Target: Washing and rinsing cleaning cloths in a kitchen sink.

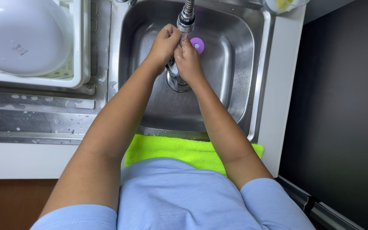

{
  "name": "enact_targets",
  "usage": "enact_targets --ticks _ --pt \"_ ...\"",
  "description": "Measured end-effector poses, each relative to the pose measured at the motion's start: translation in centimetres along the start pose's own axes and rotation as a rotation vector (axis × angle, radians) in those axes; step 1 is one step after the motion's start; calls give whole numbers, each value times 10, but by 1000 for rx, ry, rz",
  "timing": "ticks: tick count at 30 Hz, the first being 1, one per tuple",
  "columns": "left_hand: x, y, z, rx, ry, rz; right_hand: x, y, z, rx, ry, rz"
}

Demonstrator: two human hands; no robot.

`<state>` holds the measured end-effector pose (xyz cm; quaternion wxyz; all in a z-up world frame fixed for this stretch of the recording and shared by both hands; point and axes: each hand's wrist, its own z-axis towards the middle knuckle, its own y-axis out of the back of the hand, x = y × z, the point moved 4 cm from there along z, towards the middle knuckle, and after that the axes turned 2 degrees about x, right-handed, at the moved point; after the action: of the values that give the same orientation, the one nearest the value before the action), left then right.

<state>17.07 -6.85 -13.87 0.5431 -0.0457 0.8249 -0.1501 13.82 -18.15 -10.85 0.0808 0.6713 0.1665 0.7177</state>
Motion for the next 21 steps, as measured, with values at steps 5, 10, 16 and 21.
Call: enact_targets --ticks 5,10,16,21 --pt "-24 -26 -13 83 -265 175 -29 13 11 -61 2 163" --pt "4 0 -5 -9 -244 27 20 35 13 276 1 481" --pt "-2 6 -37 -172 65 285 31 65 45 150 -213 385" --pt "-22 0 -47 -20 -172 455 90 58 86 306 -163 63"
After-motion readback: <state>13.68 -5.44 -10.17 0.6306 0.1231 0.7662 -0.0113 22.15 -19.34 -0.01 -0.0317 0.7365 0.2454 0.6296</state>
